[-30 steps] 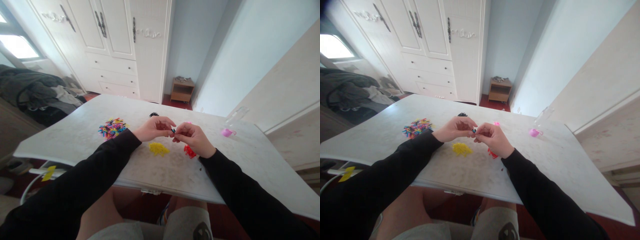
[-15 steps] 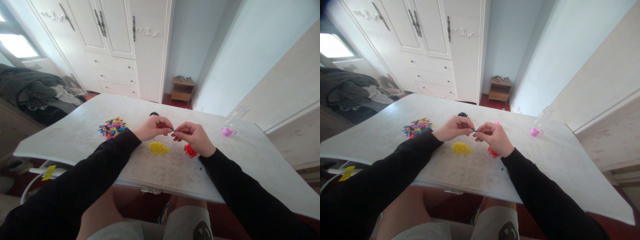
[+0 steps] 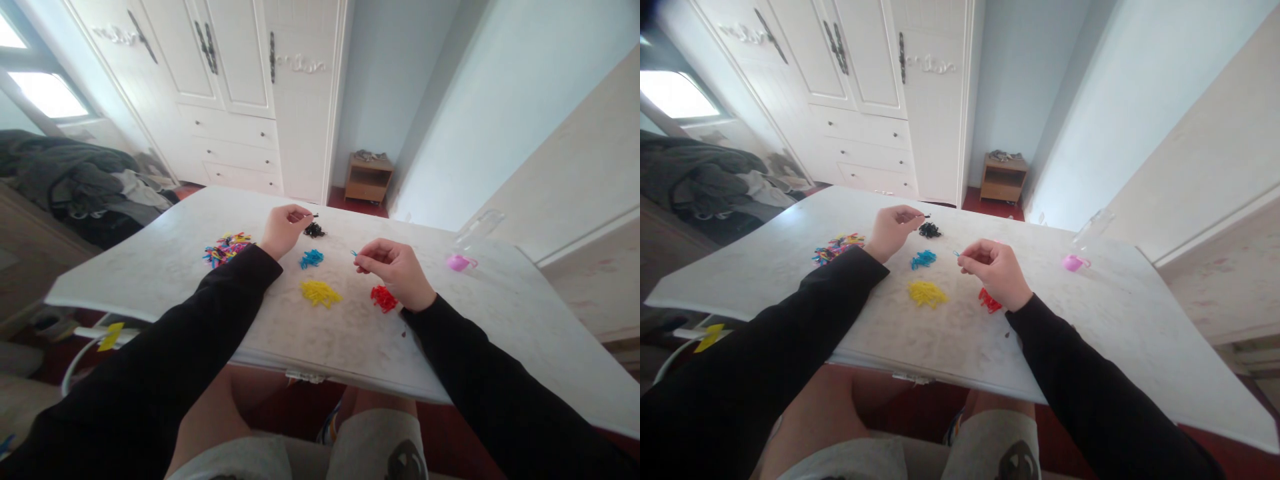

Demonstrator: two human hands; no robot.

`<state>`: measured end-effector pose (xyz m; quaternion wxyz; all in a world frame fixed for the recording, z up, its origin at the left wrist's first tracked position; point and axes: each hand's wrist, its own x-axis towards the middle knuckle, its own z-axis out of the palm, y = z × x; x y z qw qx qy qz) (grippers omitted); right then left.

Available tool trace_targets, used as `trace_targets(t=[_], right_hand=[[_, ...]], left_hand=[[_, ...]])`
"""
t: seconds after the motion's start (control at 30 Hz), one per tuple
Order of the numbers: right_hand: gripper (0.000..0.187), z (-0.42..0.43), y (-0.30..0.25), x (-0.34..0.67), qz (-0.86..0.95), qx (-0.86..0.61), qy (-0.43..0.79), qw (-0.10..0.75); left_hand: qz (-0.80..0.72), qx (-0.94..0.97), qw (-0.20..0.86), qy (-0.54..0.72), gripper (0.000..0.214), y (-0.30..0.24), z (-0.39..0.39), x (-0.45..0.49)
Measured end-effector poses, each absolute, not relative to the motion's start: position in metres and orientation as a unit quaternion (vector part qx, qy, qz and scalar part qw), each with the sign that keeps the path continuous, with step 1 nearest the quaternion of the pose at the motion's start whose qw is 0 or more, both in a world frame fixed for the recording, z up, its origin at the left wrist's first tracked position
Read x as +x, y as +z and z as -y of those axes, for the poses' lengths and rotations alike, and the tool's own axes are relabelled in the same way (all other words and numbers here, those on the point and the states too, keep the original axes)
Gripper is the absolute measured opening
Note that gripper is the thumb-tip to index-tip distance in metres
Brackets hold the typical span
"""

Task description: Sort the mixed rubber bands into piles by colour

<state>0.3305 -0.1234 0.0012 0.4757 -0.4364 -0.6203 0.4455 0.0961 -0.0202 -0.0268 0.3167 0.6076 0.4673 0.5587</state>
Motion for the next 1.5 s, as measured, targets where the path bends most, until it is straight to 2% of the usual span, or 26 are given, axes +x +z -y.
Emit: trace_targets(t=[0.1,0.23,0.43,0.6,0.73,0.87,0.97,1.1,1.33,1.5], right_hand=[[0.029,0.123,0.001,0.331,0.633,-0.443,0.417,0.479],[0.024,0.123,0.001,0.332,0.643,-0.445,0.399,0.479],[0.019,0.125,0.003,0.333,0.651,-0.445,0.392,0.473],[0.019,0.125,0.004,0.334,0.659,-0.445,0.38,0.472],[0.018,0.125,0.001,0.335,0.679,-0.457,0.338,0.464],[0.008,0.127,-0.001,0.334,0.73,-0.463,0.24,0.441],[0.005,0.128,-0.002,0.334,0.751,-0.456,0.217,0.425],[0.005,0.127,-0.003,0.334,0.758,-0.447,0.229,0.417],[0.006,0.127,0.0,0.332,0.773,-0.44,0.218,0.402],[0.005,0.127,-0.001,0.332,0.773,-0.44,0.22,0.401]], left_hand=[[-0.52,0.629,0.249,0.521,0.012,-0.034,0.008,0.088],[-0.546,0.654,0.229,0.471,0.01,-0.043,0.0,0.085],[-0.562,0.696,0.188,0.406,0.021,-0.048,-0.001,0.086],[-0.542,0.695,0.194,0.431,0.026,-0.043,0.005,0.087],[-0.415,0.73,0.27,0.471,0.024,-0.03,0.022,0.092],[-0.299,0.757,0.443,0.376,0.024,-0.018,0.045,0.101],[-0.27,0.757,0.5,0.324,0.027,-0.013,0.057,0.109],[-0.247,0.772,0.492,0.317,0.033,-0.01,0.063,0.113],[-0.274,0.802,0.42,0.326,0.022,-0.01,0.067,0.116],[-0.28,0.793,0.427,0.331,0.022,-0.008,0.064,0.113]])
